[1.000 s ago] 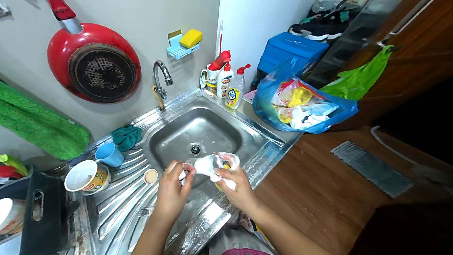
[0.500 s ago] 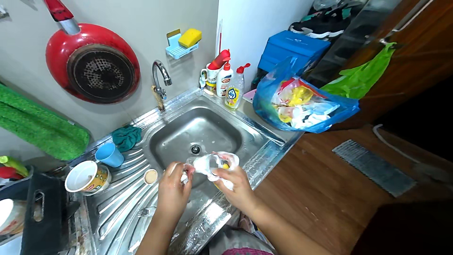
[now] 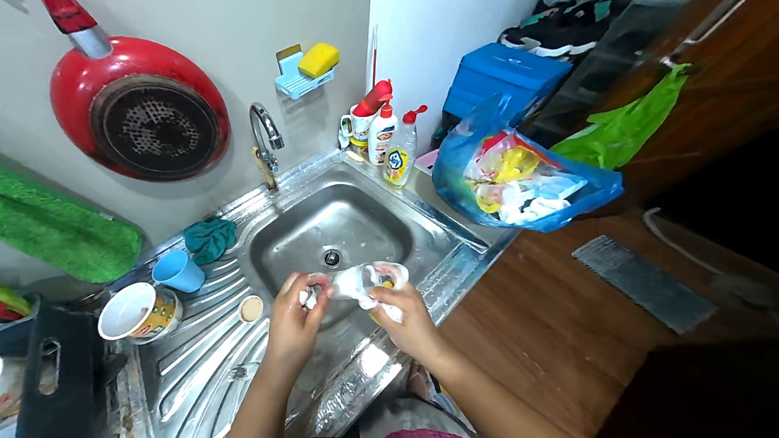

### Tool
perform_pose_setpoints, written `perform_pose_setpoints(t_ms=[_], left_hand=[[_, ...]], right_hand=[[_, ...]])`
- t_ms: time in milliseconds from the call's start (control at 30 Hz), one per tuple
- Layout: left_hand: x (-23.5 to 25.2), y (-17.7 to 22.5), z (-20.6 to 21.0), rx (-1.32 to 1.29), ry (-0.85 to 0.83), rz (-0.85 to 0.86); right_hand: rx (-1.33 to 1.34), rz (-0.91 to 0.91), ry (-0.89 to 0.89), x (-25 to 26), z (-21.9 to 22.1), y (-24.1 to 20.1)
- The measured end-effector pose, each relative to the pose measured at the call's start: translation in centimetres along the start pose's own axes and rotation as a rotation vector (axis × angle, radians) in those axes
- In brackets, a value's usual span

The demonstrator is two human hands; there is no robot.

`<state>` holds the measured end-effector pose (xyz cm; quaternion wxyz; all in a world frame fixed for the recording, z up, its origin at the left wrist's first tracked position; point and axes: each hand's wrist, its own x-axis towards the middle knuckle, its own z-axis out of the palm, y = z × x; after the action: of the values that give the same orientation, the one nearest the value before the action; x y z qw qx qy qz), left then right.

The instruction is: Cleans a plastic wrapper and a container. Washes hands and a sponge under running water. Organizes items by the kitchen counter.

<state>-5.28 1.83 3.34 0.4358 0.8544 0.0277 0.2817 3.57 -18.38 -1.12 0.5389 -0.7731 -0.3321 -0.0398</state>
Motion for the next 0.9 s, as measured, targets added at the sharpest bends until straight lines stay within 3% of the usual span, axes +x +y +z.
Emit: perform_pose_setpoints(t_ms=[133, 233, 367, 467, 533, 567, 667, 700, 800, 900], left_hand=[[1.2, 0.2, 1.9, 0.167, -0.081, 0.066], [3.3, 1.3, 3.7, 0.205, -0.22, 0.071], [10.7, 8.1, 7.8, 0.15, -0.35, 0.205], [18.5, 13.8, 13.8, 0.105, -0.435, 0.463], [22.8, 14.0, 20.8, 0.045, -0.403, 0.633], [24.3, 14.3, 23.8, 0.048, -0.434, 0.653], [27.1, 17.3, 27.3, 0.312, -0.885, 0.499], [27.6, 17.5, 28.1, 0.415, -0.952, 0.512], [28.6, 16.9, 29.6, 0.592, -0.907, 0.578], [29.3, 16.5, 29.7, 0.54, -0.901, 0.569]], right_hand=[[-0.031, -0.056, -0.007, 0.6, -1.4, 1.3], [-0.031, 0.015, -0.006, 1.3, -2.9, 2.5], [-0.092, 0.24, -0.148, 3.3, -5.8, 3.4], [-0.049, 0.241, -0.184, 3.9, -7.6, 3.7], [-0.032, 0.202, -0.198, 4.0, -9.0, 4.1], [-0.025, 0.189, -0.201, 4.1, -9.8, 4.2], [-0.027, 0.19, -0.21, 4.1, -12.6, 4.8], [-0.033, 0.202, -0.224, 4.0, -13.4, 5.3], [-0.024, 0.209, -0.257, 3.3, -14.9, 7.1], [-0.013, 0.217, -0.308, 3.3, -15.5, 8.3]])
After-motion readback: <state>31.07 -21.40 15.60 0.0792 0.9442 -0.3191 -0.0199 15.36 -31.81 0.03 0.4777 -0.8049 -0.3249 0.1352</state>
